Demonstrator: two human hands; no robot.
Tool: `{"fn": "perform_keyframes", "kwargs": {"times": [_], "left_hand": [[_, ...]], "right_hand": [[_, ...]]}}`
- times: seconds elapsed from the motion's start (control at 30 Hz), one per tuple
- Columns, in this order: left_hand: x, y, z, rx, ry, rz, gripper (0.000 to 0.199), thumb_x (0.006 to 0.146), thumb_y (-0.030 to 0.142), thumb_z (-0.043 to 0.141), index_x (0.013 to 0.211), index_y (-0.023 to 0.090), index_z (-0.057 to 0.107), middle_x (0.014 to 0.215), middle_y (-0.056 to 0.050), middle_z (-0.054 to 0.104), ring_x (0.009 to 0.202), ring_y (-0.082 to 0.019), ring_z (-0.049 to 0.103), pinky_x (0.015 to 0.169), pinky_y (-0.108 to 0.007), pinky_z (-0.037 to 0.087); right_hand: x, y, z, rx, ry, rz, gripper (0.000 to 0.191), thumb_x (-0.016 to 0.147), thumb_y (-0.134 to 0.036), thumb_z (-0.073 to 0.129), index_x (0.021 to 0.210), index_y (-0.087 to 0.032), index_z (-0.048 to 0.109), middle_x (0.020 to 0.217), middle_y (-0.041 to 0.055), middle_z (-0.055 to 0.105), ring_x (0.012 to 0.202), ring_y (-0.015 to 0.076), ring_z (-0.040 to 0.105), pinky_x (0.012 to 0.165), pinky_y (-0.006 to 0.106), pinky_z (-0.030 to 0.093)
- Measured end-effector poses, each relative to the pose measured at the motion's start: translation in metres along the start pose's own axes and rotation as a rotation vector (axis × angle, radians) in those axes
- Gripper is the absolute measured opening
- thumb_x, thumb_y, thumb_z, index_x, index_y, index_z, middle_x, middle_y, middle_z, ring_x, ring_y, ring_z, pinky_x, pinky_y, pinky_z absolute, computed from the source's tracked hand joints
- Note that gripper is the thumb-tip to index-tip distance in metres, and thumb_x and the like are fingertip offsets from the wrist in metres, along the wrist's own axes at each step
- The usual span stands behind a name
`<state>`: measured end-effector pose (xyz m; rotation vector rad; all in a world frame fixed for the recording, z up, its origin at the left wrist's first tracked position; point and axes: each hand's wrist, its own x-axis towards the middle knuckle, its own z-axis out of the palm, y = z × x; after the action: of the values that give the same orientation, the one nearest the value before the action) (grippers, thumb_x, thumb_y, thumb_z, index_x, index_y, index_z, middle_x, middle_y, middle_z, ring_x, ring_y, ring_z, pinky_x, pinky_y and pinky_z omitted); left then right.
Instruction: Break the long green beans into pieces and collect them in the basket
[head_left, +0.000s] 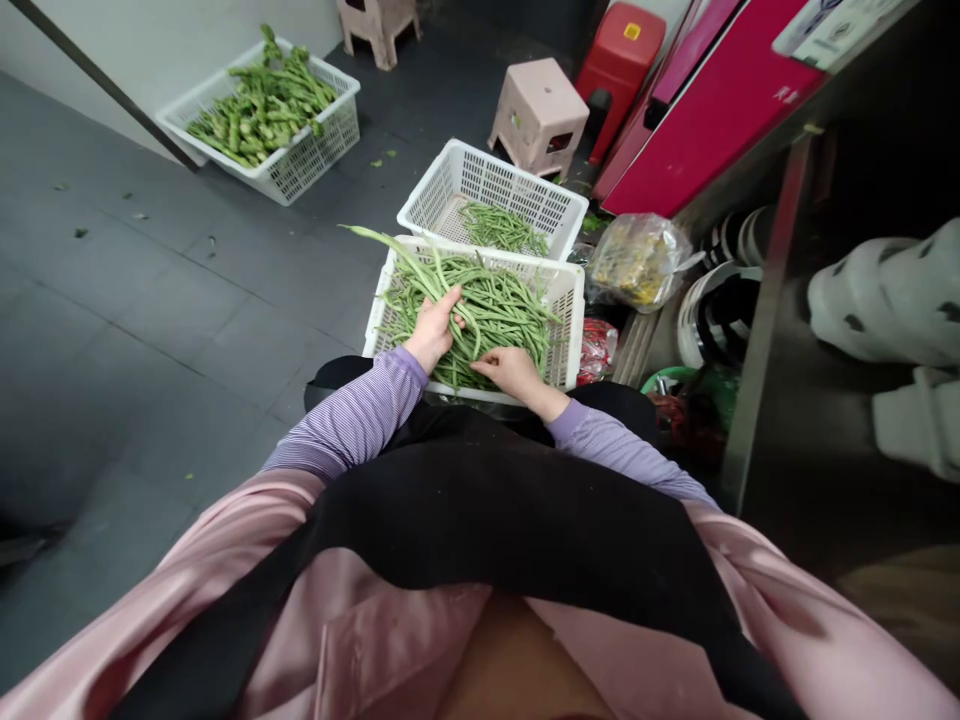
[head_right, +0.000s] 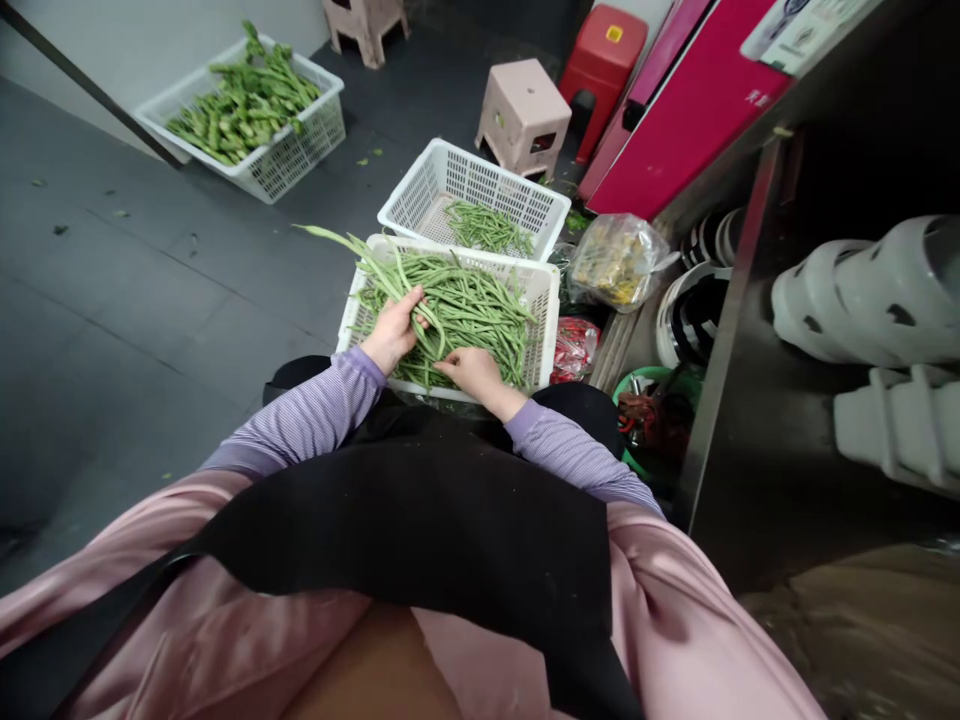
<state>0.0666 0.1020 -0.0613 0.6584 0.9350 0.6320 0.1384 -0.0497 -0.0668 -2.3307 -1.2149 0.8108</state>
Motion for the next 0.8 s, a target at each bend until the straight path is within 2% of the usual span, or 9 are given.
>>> {"fn": "perform_keyframes", "kwargs": {"times": [0.1,0.23,0.37,0.43,0.5,0.6,0.63,0.67,0.8], "left_hand": [[0.000,-0.001,0.000,0.011,0.025,0.012,0.035,0.082,0.031,0.083,0.092,0.020,0.052,0.065,0.009,0.055,0.042,-0.002,0.040,0.044,-0.020,0.037],[0.003,0.005,-0.001,0.020,0.091,0.060,0.035,0.083,0.032,0.083,0.092,0.021,0.051,0.066,0.009,0.055,0.043,-0.002,0.042,0.044,-0.020,0.038],[0.006,0.013,-0.004,0.043,0.086,0.118,0.040,0.079,0.034,0.086,0.090,0.020,0.051,0.063,0.009,0.055,0.040,-0.001,0.039,0.039,-0.019,0.031],[0.006,0.015,-0.006,0.047,0.022,0.085,0.043,0.075,0.035,0.089,0.089,0.019,0.052,0.062,0.009,0.056,0.038,0.000,0.037,0.037,-0.019,0.028],[0.006,0.015,-0.006,0.023,-0.043,0.021,0.045,0.073,0.036,0.091,0.086,0.018,0.052,0.061,0.008,0.057,0.036,-0.001,0.038,0.036,-0.019,0.028],[0.005,0.013,-0.004,-0.036,-0.075,-0.055,0.045,0.072,0.037,0.091,0.083,0.018,0.052,0.058,0.008,0.057,0.035,-0.001,0.039,0.037,-0.020,0.031],[0.004,0.012,-0.003,-0.048,-0.067,-0.066,0.043,0.073,0.037,0.091,0.082,0.018,0.053,0.058,0.008,0.057,0.035,-0.002,0.040,0.037,-0.020,0.032],[0.002,0.011,-0.002,-0.050,-0.059,-0.076,0.042,0.074,0.036,0.090,0.081,0.018,0.053,0.059,0.007,0.058,0.035,-0.002,0.040,0.037,-0.020,0.033],[-0.004,0.003,0.001,0.024,-0.086,-0.123,0.037,0.074,0.033,0.090,0.077,0.015,0.057,0.059,0.006,0.059,0.035,-0.002,0.039,0.036,-0.020,0.032]], "right_hand": [[-0.001,-0.009,0.005,-0.214,0.015,-0.010,0.029,0.095,-0.046,0.065,0.093,-0.022,0.081,0.089,0.0110,0.077,0.083,0.0257,0.070,0.071,0.032,0.045],[-0.002,-0.010,0.008,-0.365,0.063,-0.164,0.032,0.103,-0.030,0.050,0.094,-0.017,0.078,0.099,0.0156,0.077,0.084,0.0243,0.070,0.069,0.030,0.044],[-0.001,0.001,-0.002,-0.237,0.060,-0.548,0.031,0.102,-0.026,0.048,0.090,-0.018,0.075,0.089,0.0113,0.074,0.085,0.0208,0.067,0.073,0.028,0.046],[0.003,0.010,-0.014,-0.092,0.063,-0.640,0.032,0.103,-0.028,0.047,0.091,-0.020,0.075,0.089,0.0084,0.074,0.087,0.0198,0.068,0.079,0.028,0.048],[0.008,0.019,-0.028,-0.034,0.138,-0.446,0.034,0.104,-0.031,0.048,0.088,-0.020,0.076,0.089,0.0079,0.075,0.089,0.0204,0.068,0.082,0.029,0.048],[0.015,0.026,-0.041,-0.165,0.221,0.031,0.040,0.102,-0.042,0.055,0.075,-0.020,0.074,0.082,0.0108,0.074,0.089,0.0247,0.069,0.081,0.032,0.047],[0.016,0.026,-0.042,-0.202,0.244,0.085,0.040,0.101,-0.045,0.057,0.074,-0.019,0.073,0.082,0.0120,0.074,0.091,0.0261,0.069,0.081,0.033,0.047],[0.017,0.024,-0.041,-0.213,0.273,0.058,0.038,0.099,-0.046,0.059,0.077,-0.019,0.074,0.086,0.0132,0.074,0.094,0.0272,0.069,0.083,0.034,0.047],[0.021,0.012,-0.019,0.004,0.322,-0.328,0.014,0.090,-0.033,0.069,0.093,-0.019,0.071,0.102,0.0126,0.071,0.099,0.0266,0.064,0.087,0.036,0.047]]}}
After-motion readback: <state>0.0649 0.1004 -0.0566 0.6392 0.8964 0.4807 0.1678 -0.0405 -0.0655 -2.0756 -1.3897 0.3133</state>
